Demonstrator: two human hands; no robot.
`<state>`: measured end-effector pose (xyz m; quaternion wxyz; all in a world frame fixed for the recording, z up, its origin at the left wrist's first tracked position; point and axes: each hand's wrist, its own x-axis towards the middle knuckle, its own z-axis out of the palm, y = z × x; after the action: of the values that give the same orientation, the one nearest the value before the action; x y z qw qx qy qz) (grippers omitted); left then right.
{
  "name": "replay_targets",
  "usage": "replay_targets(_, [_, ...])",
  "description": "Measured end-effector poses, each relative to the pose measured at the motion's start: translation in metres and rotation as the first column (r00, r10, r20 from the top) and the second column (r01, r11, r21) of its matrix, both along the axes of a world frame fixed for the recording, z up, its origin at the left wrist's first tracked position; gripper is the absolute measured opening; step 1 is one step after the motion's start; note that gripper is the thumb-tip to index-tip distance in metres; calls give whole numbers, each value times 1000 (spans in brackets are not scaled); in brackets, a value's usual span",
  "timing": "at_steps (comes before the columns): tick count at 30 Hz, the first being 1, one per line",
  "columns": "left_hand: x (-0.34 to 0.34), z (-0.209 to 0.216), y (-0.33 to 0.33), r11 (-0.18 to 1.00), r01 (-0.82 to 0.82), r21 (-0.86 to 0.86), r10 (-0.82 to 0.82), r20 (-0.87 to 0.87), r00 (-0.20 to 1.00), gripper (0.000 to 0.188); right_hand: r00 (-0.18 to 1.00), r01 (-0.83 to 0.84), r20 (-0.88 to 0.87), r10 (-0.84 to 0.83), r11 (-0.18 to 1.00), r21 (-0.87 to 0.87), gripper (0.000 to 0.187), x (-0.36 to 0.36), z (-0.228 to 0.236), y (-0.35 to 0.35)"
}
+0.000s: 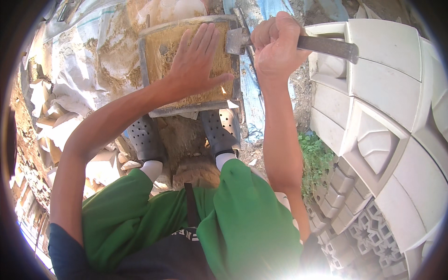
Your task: The person uses a wooden mallet to repeatedly tap and compact sand into a square metal mold positioned on the ground.
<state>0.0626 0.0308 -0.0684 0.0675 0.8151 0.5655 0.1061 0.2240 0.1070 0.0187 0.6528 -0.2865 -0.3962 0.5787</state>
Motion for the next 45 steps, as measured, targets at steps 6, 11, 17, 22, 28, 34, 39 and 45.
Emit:
replay_targets(6, [-2, -1, 8, 997, -8, -75, 2, -79, 997, 112, 946, 63, 315, -82, 995, 71, 42, -24, 14, 8])
replay_targets(11, [-13, -4, 11, 1000, -25, -14, 25, -1, 1000, 114, 961, 44, 270, -56, 998, 49, 43, -27, 50, 4])
replay_targets(17, [-16, 2, 9, 998, -19, -65, 15, -56, 998, 117, 916, 31, 400, -35, 999, 16, 46, -48, 31, 8])
replay_targets(22, [-7, 7, 14, 997, -27, -71, 27, 9, 1000, 117, 875, -90, 470, 116, 993, -77, 45, -27, 9, 13])
replay_targets(28, [-19, 7, 13, 996, -50, -68, 55, 88, 995, 121, 922, -191, 348, 167, 981, 36, 42, -27, 26, 4])
replay_targets(34, [-21, 9, 15, 991, -43, -131, 45, 14, 999, 120, 868, -170, 469, 165, 985, -32, 43, -24, 21, 9])
replay_targets(39, [-14, 11, 18, 992, -13, -125, 24, 89, 996, 120, 840, -167, 514, 177, 984, -66, 45, -23, 4, 13])
replay_targets(45, [-22, 15, 12, 990, -52, -132, 66, 101, 993, 121, 905, -110, 413, 103, 994, -5, 43, -28, 42, 6])
